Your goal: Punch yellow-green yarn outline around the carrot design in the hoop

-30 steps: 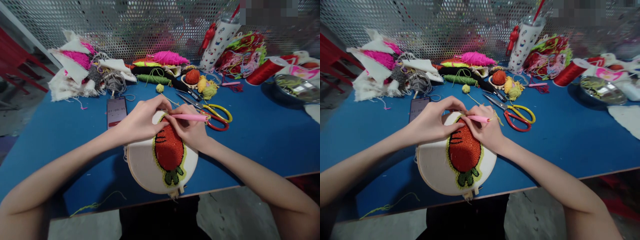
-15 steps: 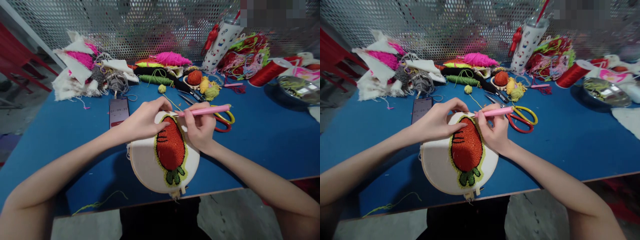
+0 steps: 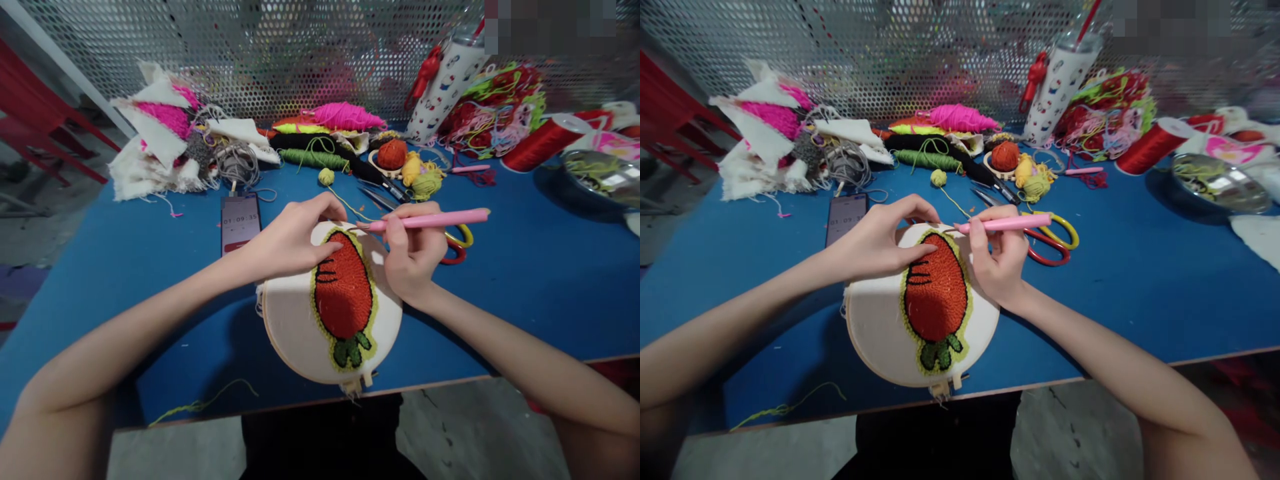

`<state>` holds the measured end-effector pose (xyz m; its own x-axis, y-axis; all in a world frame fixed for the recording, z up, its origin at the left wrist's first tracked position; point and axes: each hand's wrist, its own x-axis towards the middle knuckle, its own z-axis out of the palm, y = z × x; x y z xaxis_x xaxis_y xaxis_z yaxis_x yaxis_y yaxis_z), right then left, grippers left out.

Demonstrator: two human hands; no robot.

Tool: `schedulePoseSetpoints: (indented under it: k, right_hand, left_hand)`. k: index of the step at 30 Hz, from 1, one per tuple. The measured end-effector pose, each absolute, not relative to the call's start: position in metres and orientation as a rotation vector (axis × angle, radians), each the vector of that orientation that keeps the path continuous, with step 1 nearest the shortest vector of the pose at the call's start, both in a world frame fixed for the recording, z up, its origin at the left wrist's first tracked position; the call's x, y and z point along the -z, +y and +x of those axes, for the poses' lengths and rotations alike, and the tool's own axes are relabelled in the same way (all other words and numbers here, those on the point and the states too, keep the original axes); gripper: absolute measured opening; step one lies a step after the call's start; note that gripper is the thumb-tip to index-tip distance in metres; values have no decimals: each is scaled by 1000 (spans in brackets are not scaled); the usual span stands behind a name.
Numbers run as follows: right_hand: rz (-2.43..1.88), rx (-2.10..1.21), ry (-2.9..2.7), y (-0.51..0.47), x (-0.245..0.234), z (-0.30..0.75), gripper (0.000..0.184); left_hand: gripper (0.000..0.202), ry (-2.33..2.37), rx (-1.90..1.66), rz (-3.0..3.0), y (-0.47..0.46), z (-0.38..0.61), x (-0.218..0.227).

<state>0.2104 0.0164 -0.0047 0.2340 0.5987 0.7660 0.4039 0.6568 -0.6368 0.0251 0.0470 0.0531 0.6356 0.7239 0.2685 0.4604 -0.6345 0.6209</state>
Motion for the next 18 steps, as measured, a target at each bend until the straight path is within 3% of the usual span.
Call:
schedulePoseSetpoints:
  k: [13,18]
  right_hand:
    - [-974,-46,-1544,16,7,210,8]
    - [-809,-86,-1612,19,7,209,8]
  left_hand:
    - [24,920,-756,2295,45,26,-53]
    - [22,949,-758,2271,42,27,-56]
